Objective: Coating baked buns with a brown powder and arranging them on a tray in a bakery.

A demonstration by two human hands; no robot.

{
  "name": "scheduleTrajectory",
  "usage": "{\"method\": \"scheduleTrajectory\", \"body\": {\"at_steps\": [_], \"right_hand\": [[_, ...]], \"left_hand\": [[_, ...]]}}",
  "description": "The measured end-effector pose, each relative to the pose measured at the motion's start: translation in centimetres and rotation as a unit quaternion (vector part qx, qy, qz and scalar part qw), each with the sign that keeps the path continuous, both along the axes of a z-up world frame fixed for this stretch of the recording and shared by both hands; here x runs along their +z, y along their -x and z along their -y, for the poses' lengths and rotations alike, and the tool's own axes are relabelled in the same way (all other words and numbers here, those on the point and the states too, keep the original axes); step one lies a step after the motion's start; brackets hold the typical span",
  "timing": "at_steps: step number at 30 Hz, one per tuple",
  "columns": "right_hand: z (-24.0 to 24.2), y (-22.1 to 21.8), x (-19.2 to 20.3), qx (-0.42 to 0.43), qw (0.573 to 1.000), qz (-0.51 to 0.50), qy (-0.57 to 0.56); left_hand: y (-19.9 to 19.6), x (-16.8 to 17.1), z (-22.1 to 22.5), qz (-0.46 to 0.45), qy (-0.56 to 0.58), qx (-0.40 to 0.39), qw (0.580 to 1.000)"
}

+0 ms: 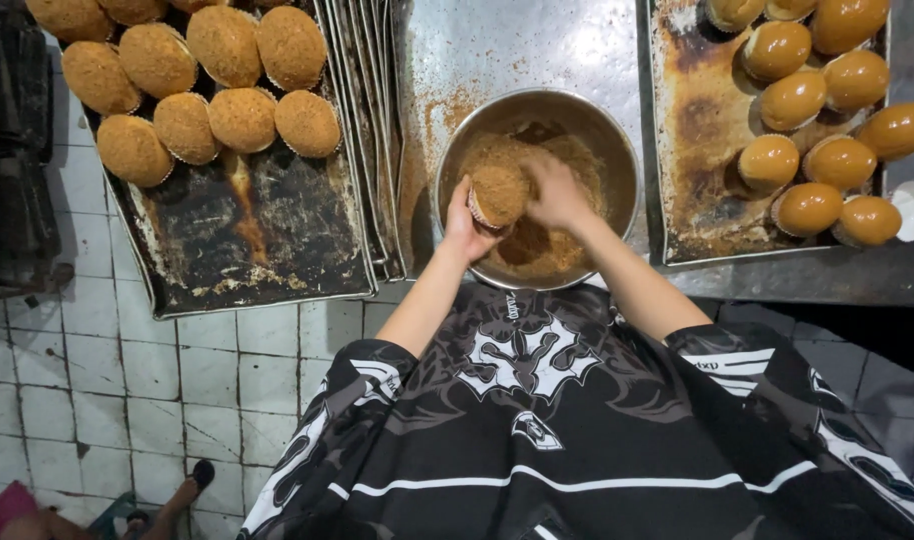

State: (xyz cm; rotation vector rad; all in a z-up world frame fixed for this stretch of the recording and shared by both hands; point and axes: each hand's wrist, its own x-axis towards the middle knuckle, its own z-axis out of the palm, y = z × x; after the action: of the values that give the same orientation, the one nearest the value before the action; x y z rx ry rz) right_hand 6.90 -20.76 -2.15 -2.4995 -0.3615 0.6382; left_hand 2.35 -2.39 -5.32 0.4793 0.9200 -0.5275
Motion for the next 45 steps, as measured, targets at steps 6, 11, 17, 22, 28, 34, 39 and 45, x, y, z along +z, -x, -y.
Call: {"method": "scheduleTrajectory", "body": {"at_steps": [6, 11, 17, 22, 28, 34, 39, 45], "right_hand": [[-2.2, 5.3, 2.4, 0.043, 0.986, -0.124, 0.099], [1.5, 4.0, -5.3, -0.058, 0.994, -0.079, -0.045], [-0.3, 2.2, 10.1, -0.063, 0.981, -0.011, -0.183], [-0.2, -0.6, 7.5, -0.085, 0.955, 0.082, -0.27], [0.4, 2.1, 2.0, 0.034, 0.993, -0.025, 0.108], [1.6, 4.9, -10.3, -0.046, 0.996, -0.076, 0.013], [0.5, 4.0, 7.1, -0.109, 0.967, -0.025, -0.227], [1.1, 2.5, 8.1, -0.094, 0.948, 0.143, -0.269]], "left_hand": [[0.6, 0.8, 0.0, 0.023, 0.021, 0.042, 0.999], [0.5, -0.8, -0.8, 0.009, 0.016, 0.024, 1.0], [0.7, 2.3, 0.4, 0.026, -0.008, 0.014, 1.0], [0.6, 0.5, -0.2, 0.006, -0.006, -0.029, 1.0], [1.8, -1.6, -1.0, -0.015, -0.001, -0.028, 0.999], [2.1, -1.3, -1.1, -0.002, -0.021, -0.015, 1.0], [1.6, -0.3, 0.0, 0.013, 0.003, 0.005, 1.0], [0.5, -0.2, 1.2, 0.034, 0.006, 0.038, 0.999]]}}
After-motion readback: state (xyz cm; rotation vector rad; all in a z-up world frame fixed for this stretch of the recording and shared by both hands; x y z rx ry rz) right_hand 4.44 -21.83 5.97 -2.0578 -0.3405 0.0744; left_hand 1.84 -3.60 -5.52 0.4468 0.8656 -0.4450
